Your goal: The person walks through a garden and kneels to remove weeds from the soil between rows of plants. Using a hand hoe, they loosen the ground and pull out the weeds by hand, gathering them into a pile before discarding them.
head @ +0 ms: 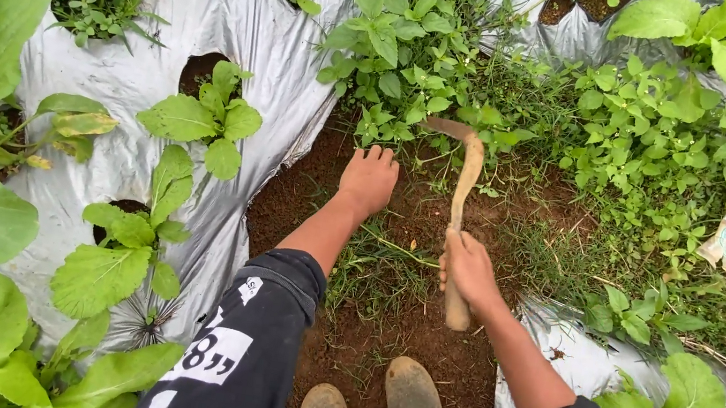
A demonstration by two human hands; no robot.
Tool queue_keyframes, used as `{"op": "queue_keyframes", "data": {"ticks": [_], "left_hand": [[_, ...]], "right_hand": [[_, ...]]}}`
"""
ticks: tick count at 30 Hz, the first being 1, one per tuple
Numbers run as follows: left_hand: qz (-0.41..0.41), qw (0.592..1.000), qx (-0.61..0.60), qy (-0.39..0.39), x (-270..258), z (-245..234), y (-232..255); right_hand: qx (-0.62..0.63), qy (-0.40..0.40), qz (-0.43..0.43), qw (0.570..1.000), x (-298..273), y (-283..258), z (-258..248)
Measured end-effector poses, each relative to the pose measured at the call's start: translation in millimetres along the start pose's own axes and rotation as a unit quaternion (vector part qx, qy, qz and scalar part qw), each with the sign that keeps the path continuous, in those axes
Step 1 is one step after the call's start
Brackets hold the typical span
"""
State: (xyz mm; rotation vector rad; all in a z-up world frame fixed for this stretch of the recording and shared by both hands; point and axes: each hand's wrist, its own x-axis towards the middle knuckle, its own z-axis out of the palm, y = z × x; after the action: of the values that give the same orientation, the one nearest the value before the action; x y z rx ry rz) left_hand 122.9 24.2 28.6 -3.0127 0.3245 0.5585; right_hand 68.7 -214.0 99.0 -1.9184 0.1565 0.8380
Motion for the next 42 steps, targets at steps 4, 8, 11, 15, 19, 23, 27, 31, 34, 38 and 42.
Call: {"op": "queue_keyframes", "data": {"ticks": [4, 8, 11, 15, 19, 23, 27, 31, 34, 38, 42], "left_hand": [[-0.078, 0.994, 0.073, 0.011, -21.4, 6.4, -39.4], [-0.134, 0.988, 0.082, 0.006, -56.7, -13.5, -71.3], [-0.14, 0.988, 0.059, 0.041, -51.2, 12.4, -86.1], [-0.139, 0.984, -0.003, 0.11, -37.7, -25.4, -74.7], [-0.187, 0.957, -0.11, 0.19, 4.9, -71.8, -66.0], [-0.188, 0.944, -0.112, 0.249, 78.5, -69.6, -67.5], [-0.154, 0.95, -0.152, 0.227, 106.0, -104.5, -42.7], [-0.118, 0.959, -0.161, 0.201, 146.5, -97.0, -41.0], [-0.119, 0.958, -0.191, 0.178, 171.6, -90.3, -44.9], [-0.099, 0.972, -0.165, 0.135, 226.4, -27.4, -56.8], [-0.092, 0.98, -0.144, 0.104, 218.1, -9.8, -44.8]], "right_hand": [[0.019, -0.092, 0.005, 0.996, 3.9, 19.0, 56.2], [-0.035, -0.045, -0.038, 0.998, 32.2, -6.2, 57.6], [0.01, 0.056, -0.061, 0.997, 59.7, -17.3, 26.3], [0.038, 0.07, -0.054, 0.995, 45.4, -13.7, 11.0], [0.065, 0.052, -0.013, 0.996, 29.2, 12.1, 1.9], [0.063, 0.026, -0.01, 0.998, 17.3, 26.2, -22.4], [0.036, 0.044, 0.002, 0.998, 11.9, 29.8, -56.0], [0.041, 0.06, 0.019, 0.997, 1.9, 20.8, -79.0], [0.043, 0.07, 0.03, 0.996, 1.3, 24.5, -91.6], [0.051, 0.077, 0.018, 0.996, 2.6, 28.5, -98.1], [0.056, 0.076, 0.021, 0.995, 9.8, 33.8, -93.5]]}}
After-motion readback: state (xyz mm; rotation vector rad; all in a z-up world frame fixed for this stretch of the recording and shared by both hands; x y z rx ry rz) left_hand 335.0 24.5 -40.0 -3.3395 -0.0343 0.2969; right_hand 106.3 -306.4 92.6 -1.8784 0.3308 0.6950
